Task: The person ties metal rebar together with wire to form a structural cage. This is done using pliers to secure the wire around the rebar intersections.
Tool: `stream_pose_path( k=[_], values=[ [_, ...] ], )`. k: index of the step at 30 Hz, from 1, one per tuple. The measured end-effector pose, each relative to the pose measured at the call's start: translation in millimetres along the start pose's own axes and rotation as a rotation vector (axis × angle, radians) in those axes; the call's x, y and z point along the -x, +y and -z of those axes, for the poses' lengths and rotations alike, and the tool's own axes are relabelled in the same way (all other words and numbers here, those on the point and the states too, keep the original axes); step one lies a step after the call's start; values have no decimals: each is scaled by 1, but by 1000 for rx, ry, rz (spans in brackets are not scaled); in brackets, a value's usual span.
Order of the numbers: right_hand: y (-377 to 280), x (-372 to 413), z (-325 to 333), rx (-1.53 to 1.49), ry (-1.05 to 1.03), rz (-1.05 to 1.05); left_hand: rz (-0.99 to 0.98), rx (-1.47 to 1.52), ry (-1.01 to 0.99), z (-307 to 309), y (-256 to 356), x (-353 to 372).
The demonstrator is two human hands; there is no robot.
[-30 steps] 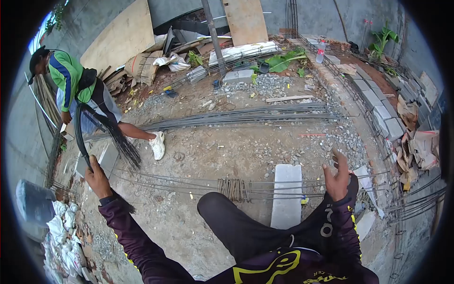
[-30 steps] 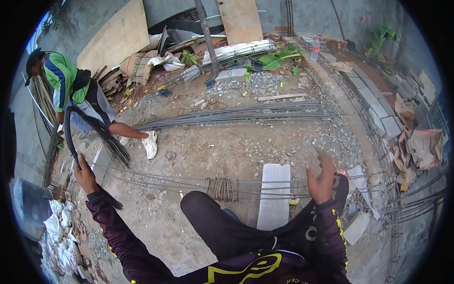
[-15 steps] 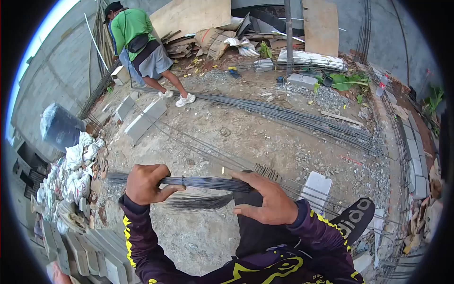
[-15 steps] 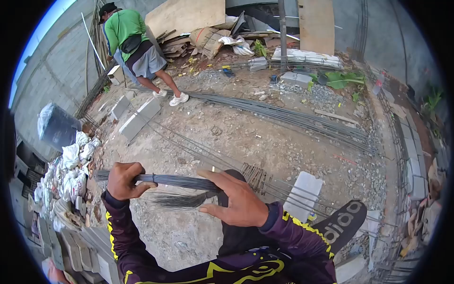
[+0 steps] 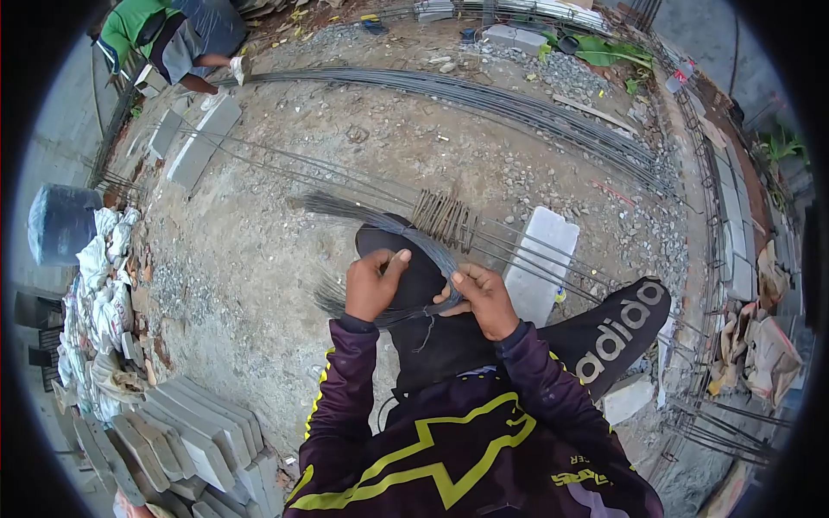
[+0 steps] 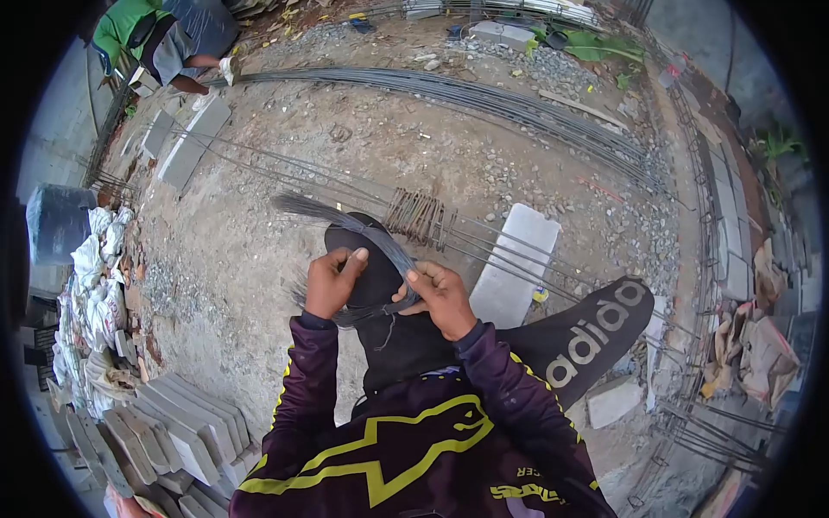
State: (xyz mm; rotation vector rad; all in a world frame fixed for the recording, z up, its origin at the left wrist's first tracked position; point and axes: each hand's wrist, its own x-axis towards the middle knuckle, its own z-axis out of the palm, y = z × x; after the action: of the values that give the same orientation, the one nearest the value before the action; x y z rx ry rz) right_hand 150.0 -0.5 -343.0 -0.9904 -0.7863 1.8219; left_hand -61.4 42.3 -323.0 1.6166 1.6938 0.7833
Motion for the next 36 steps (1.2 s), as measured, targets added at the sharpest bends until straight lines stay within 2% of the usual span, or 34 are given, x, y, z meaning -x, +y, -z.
stream_pose_path(
  k=[1, 2, 4, 7, 8, 11, 14, 16, 18, 20, 22, 25, 28, 29, 30, 31, 32, 33, 34, 36],
  values=[
    [-3, 1, 0, -11, 5, -1, 109, 260, -153, -15, -6, 9],
    [-7, -2, 2, -14, 3, 7, 208, 357, -325, -23, -10, 15],
    [-5, -4, 9, -47, -24, -9, 216, 636, -407, -38, -1, 23],
    [-8, 8, 13, -161, -32, -88, 233, 895, -408, -55, 7, 18],
    [-11, 9, 15, -215, -28, -102, 226, 906, -429, -57, 12, 14],
    [-9, 8, 16, 3, 2, 6, 186, 884, -469, -60, 20, 10],
    [1, 3, 21, -48, -46, 3, 149, 819, -479, -58, 28, 14],
    [4, 3, 21, -42, 5, -40, 103, 629, -442, -62, 24, 17],
    [16, 1, 28, -4, 15, -26, 145, 647, -493, -64, 9, 17],
    [13, 2, 35, 35, -28, -8, 140, 687, -543, -68, 1, 16],
    [13, 0, 42, 15, -94, -68, 82, 643, -491, -72, -3, 20],
    [21, -5, 46, 11, -99, 106, 60, 583, -543, -76, -4, 16],
    [19, -8, 44, 429, -22, 180, 121, 597, -515, -78, 3, 17],
    [22, -9, 43, 601, 114, 367, 155, 526, -524, -75, 10, 18],
    [9, -3, 38, 717, 195, 330, 133, 448, -540, -75, 14, 15],
    [15, -4, 38, 737, 282, 395, 166, 403, -479, -79, 14, 16],
    [13, -3, 39, 715, 271, 296, 156, 501, -469, -87, 7, 15],
    [22, -6, 45, 675, 254, 307, 188, 392, -479, -94, -38, 6],
    [18, -5, 45, 325, 160, 13, 190, 353, -473, -95, -36, 6],
    [22, -4, 49, 222, 121, 27, 157, 614, -468, -96, -7, 12]
  ],
)
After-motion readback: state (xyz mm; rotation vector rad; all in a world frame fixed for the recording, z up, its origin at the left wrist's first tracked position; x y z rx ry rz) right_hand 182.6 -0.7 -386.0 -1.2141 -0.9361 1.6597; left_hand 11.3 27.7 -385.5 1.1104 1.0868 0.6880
